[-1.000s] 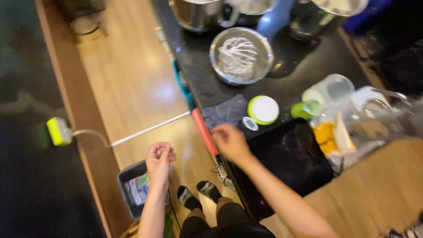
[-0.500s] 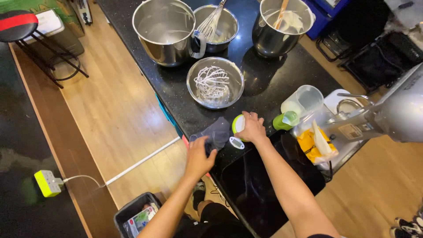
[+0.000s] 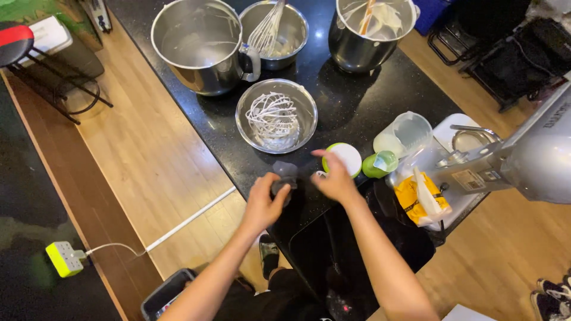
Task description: The person carries round pans of cake batter from a table to a deck oven, slides the pans into the oven chamber, closes the oven door, and presses buttons on the oven control panel. The person then wipes the work table with a cloth, gathers used mixing bowls and whisks, and carries them across the kitchen.
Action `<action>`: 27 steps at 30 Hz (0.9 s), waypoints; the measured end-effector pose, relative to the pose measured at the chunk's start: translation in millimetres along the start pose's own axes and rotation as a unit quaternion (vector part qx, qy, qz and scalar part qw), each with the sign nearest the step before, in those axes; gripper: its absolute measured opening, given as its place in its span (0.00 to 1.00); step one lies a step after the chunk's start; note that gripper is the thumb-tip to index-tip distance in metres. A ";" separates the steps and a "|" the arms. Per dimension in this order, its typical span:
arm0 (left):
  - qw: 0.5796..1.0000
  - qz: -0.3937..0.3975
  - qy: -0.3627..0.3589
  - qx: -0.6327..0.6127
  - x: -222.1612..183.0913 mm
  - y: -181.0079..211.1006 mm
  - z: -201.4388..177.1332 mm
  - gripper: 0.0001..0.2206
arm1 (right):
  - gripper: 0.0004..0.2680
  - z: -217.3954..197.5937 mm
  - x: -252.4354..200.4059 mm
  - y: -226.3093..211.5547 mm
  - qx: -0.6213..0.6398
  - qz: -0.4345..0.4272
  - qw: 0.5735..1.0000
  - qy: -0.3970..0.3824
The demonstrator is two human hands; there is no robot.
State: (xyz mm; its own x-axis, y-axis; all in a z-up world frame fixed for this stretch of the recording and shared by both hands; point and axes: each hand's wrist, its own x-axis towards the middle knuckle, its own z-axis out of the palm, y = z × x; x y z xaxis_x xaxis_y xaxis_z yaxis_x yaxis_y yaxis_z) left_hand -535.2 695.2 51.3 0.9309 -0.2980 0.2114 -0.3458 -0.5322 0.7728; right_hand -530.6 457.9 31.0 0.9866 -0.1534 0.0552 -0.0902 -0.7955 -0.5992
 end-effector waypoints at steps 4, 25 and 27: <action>0.990 -0.027 0.001 -0.142 20.1 21.9 -43.6 0.12 | 0.25 -4.0 -31.7 -74.7 0.278 -0.051 0.954 -0.105; 0.978 0.019 -0.036 -0.203 62.0 12.7 -106.8 0.16 | 0.06 -24.2 -11.0 -75.3 0.041 -0.095 0.989 0.106; 0.981 0.006 -0.014 -0.195 72.6 10.4 -108.3 0.16 | 0.05 -30.6 -5.1 -80.0 0.040 -0.061 0.990 0.119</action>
State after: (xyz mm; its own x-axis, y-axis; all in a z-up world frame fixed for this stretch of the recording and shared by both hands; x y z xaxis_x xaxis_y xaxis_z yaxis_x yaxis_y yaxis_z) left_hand -458.4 753.8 139.5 0.9215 -0.3268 0.2097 -0.2805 -0.1869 0.9415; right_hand -532.5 504.4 103.1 0.9284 -0.2016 0.3120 0.0474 -0.7687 -0.6379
